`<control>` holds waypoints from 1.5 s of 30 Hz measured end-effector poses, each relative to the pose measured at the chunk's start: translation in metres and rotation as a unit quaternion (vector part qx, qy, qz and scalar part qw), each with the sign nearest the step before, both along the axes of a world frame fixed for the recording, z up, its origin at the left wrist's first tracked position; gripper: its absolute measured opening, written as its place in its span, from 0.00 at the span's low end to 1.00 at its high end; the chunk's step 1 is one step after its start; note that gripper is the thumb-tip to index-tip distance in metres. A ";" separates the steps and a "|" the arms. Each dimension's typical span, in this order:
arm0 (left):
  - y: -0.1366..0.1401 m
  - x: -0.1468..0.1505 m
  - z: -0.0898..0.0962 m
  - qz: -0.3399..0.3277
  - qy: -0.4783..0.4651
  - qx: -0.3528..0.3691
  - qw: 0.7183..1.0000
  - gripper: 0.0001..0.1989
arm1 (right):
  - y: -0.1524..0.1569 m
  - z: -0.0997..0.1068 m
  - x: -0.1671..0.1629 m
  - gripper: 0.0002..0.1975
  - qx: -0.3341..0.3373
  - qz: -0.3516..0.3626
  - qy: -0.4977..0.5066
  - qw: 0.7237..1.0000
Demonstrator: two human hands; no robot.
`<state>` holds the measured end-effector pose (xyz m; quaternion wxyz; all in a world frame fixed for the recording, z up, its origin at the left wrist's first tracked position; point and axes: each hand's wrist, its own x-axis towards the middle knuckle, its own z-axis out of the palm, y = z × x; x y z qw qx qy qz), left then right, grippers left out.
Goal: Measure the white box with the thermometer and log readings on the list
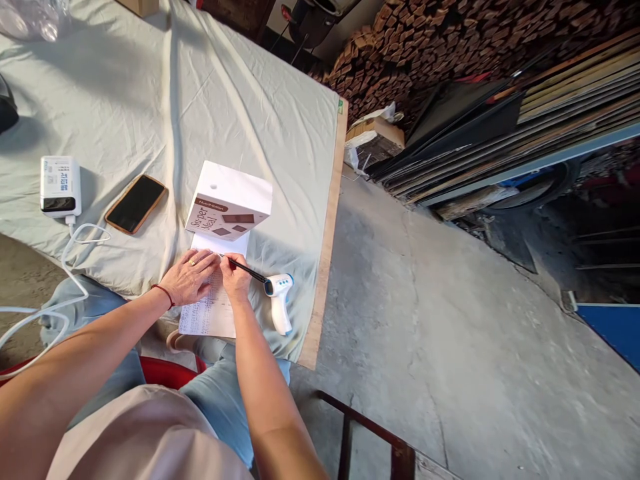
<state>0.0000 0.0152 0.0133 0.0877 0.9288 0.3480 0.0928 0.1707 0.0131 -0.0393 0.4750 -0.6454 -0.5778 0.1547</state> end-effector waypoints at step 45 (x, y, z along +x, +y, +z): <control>-0.001 -0.002 0.000 0.020 -0.015 -0.005 1.000 0.28 | -0.002 0.009 -0.002 0.15 -0.011 0.012 0.034 0.999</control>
